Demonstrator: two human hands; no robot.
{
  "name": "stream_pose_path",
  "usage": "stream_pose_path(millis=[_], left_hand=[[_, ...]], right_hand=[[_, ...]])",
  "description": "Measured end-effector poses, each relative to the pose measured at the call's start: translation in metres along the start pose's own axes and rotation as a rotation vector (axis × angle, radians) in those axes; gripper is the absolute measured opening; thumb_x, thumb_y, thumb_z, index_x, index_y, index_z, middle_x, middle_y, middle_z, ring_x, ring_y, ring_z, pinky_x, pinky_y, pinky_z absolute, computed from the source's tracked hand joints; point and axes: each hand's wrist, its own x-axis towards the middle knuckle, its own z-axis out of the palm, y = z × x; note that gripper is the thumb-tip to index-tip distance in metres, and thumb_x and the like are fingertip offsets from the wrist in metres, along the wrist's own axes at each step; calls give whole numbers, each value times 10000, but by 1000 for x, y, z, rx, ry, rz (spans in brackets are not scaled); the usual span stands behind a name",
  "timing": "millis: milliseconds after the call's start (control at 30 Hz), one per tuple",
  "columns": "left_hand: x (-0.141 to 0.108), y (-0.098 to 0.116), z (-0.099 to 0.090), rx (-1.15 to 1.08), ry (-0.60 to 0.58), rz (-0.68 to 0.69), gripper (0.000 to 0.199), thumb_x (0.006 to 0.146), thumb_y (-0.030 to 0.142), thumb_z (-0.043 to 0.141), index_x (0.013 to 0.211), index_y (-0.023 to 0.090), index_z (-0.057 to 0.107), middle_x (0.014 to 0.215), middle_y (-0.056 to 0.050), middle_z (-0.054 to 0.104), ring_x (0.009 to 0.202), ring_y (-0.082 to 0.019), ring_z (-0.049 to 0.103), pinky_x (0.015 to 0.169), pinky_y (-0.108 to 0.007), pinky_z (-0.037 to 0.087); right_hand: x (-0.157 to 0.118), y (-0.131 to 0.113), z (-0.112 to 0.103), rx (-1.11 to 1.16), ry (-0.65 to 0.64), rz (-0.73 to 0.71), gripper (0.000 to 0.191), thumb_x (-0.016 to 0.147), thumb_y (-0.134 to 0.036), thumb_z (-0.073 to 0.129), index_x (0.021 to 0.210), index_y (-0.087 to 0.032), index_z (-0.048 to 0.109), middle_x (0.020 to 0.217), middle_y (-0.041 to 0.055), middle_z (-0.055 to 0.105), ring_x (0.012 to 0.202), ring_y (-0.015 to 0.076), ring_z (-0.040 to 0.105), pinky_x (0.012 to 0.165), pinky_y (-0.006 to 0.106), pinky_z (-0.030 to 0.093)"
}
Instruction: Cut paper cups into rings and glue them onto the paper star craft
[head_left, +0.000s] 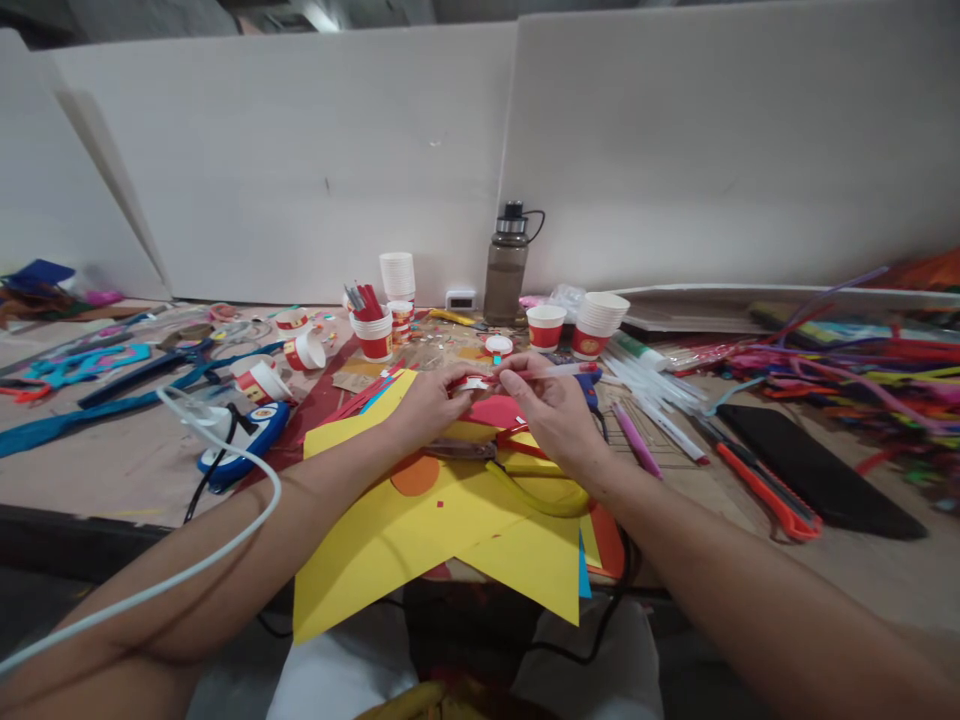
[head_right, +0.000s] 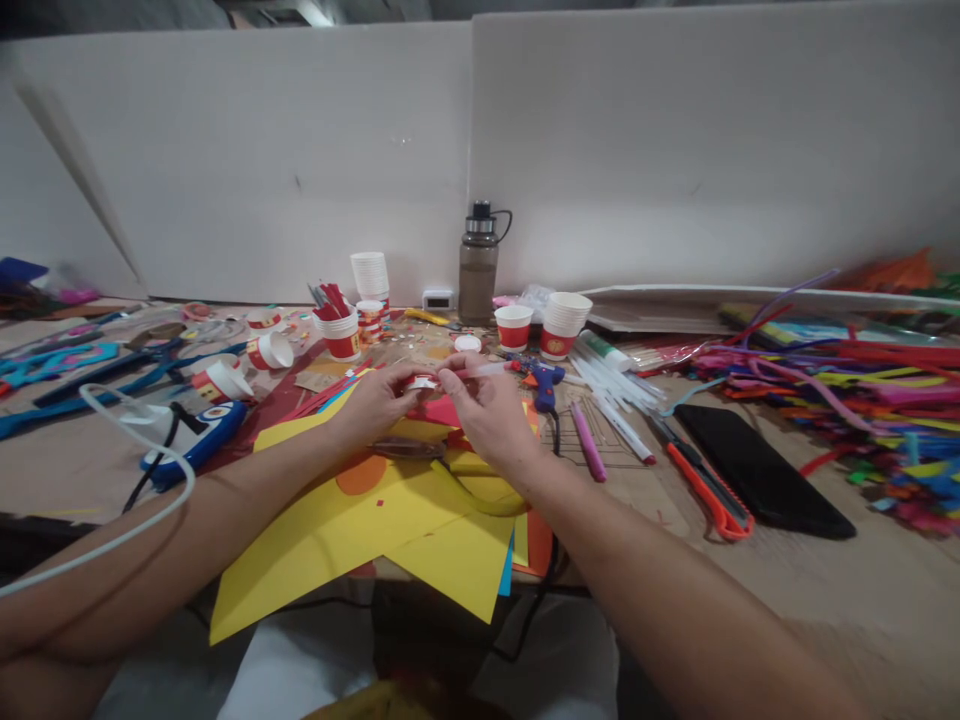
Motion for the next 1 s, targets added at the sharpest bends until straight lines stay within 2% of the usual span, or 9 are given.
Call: stream_pose_path(millis=[300, 1000], left_hand=[[0, 2, 1, 3, 4, -20, 269, 772, 168, 586, 1023, 189, 682, 979, -42, 725, 790, -160, 664, 745, -292, 526], [0, 0, 3, 53, 1, 17, 281, 776, 132, 572, 1028, 193, 680, 966, -42, 727, 863, -177, 670, 779, -312, 529]], right_hand=[[0, 0, -1, -87, 7, -10, 152, 917, -308, 487, 867, -196, 578, 812, 14, 593, 789, 153, 572, 736, 286, 445], [-1, 9, 1, -79, -4, 17, 163, 915, -339, 499, 898, -202, 585, 842, 24, 607, 790, 160, 598, 728, 298, 481]])
